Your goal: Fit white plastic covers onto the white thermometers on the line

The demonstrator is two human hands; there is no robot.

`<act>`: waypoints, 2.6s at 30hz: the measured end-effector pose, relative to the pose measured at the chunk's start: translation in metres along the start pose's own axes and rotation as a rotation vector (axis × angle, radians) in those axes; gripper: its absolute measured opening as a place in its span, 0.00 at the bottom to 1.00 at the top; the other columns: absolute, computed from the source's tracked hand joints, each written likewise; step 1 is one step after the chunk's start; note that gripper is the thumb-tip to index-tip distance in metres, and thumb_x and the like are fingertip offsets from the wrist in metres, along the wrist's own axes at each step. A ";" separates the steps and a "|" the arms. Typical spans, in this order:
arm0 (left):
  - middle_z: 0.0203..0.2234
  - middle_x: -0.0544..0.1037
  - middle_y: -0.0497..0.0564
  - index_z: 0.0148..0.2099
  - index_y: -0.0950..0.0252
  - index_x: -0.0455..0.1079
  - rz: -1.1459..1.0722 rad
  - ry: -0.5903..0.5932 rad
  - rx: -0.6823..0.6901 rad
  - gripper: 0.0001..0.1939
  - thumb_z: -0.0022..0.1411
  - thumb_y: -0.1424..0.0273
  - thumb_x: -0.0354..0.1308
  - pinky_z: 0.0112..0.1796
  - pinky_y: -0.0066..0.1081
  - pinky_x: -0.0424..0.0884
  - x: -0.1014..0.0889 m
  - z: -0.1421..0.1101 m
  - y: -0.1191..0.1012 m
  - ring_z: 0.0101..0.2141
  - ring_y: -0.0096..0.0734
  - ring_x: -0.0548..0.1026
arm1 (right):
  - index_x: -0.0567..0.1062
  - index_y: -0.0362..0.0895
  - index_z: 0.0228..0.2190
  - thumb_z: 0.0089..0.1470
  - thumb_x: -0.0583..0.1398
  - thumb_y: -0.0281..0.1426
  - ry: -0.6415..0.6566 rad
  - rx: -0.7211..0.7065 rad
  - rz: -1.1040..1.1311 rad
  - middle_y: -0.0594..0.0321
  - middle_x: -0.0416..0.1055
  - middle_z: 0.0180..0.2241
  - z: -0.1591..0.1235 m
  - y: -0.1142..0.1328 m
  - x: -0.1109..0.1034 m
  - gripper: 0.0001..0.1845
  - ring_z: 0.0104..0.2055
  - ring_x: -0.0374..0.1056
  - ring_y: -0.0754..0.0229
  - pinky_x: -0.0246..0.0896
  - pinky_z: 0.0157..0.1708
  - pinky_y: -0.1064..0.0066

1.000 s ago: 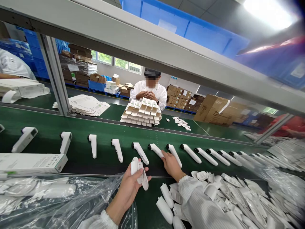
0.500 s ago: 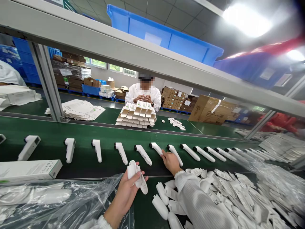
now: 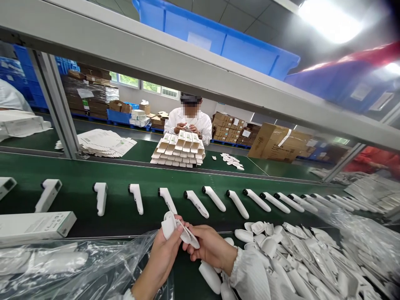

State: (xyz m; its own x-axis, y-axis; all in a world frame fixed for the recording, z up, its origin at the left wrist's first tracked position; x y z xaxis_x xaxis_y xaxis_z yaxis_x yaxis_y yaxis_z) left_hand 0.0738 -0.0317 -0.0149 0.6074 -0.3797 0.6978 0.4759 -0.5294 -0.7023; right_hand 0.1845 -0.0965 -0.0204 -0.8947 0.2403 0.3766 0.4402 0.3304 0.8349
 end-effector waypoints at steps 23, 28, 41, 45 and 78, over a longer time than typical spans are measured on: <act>0.41 0.74 0.52 0.40 0.63 0.71 0.177 -0.027 -0.011 0.22 0.49 0.55 0.72 0.39 0.34 0.74 -0.006 0.010 0.010 0.42 0.39 0.72 | 0.67 0.42 0.49 0.66 0.54 0.32 -0.648 -0.396 -1.840 0.52 0.75 0.41 0.038 0.048 -0.123 0.12 0.44 0.73 0.51 0.62 0.38 0.68; 0.44 0.73 0.54 0.41 0.63 0.71 0.201 0.008 -0.023 0.21 0.52 0.55 0.70 0.42 0.39 0.75 -0.010 0.012 0.015 0.44 0.42 0.73 | 0.67 0.43 0.42 0.67 0.54 0.35 -0.699 -0.345 -1.923 0.54 0.76 0.38 0.036 0.054 -0.127 0.08 0.39 0.74 0.51 0.59 0.31 0.69; 0.45 0.75 0.56 0.35 0.65 0.70 0.135 0.056 -0.033 0.14 0.50 0.66 0.69 0.48 0.41 0.72 -0.003 0.006 0.010 0.43 0.41 0.76 | 0.71 0.39 0.47 0.66 0.55 0.43 -0.757 -0.263 -2.010 0.46 0.76 0.42 0.015 0.079 -0.129 0.20 0.48 0.72 0.45 0.64 0.45 0.59; 0.39 0.77 0.56 0.31 0.67 0.71 0.153 0.106 -0.071 0.09 0.48 0.72 0.67 0.43 0.38 0.73 0.001 0.004 0.012 0.39 0.40 0.75 | 0.71 0.44 0.54 0.66 0.53 0.46 -0.431 -0.386 -1.417 0.51 0.73 0.50 -0.003 0.078 -0.085 0.24 0.50 0.69 0.50 0.63 0.49 0.61; 0.39 0.73 0.51 0.50 0.63 0.75 0.098 0.036 -0.201 0.22 0.53 0.66 0.72 0.32 0.28 0.69 -0.001 0.008 0.007 0.35 0.29 0.71 | 0.70 0.36 0.54 0.65 0.50 0.28 -0.655 -0.333 -1.716 0.45 0.72 0.46 0.019 0.063 -0.149 0.20 0.48 0.68 0.47 0.60 0.50 0.61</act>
State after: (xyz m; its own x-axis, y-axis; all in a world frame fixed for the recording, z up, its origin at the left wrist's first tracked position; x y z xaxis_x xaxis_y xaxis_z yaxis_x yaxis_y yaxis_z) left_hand 0.0817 -0.0292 -0.0220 0.6198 -0.4616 0.6347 0.2772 -0.6278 -0.7273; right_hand 0.3472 -0.0948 -0.0317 -0.0859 0.1760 -0.9806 -0.8987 0.4112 0.1525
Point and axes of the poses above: each hand's wrist, its own z-axis towards the middle knuckle, its own x-axis out of the palm, y = z × x, the point moved 3 cm from there along z, towards the middle knuckle
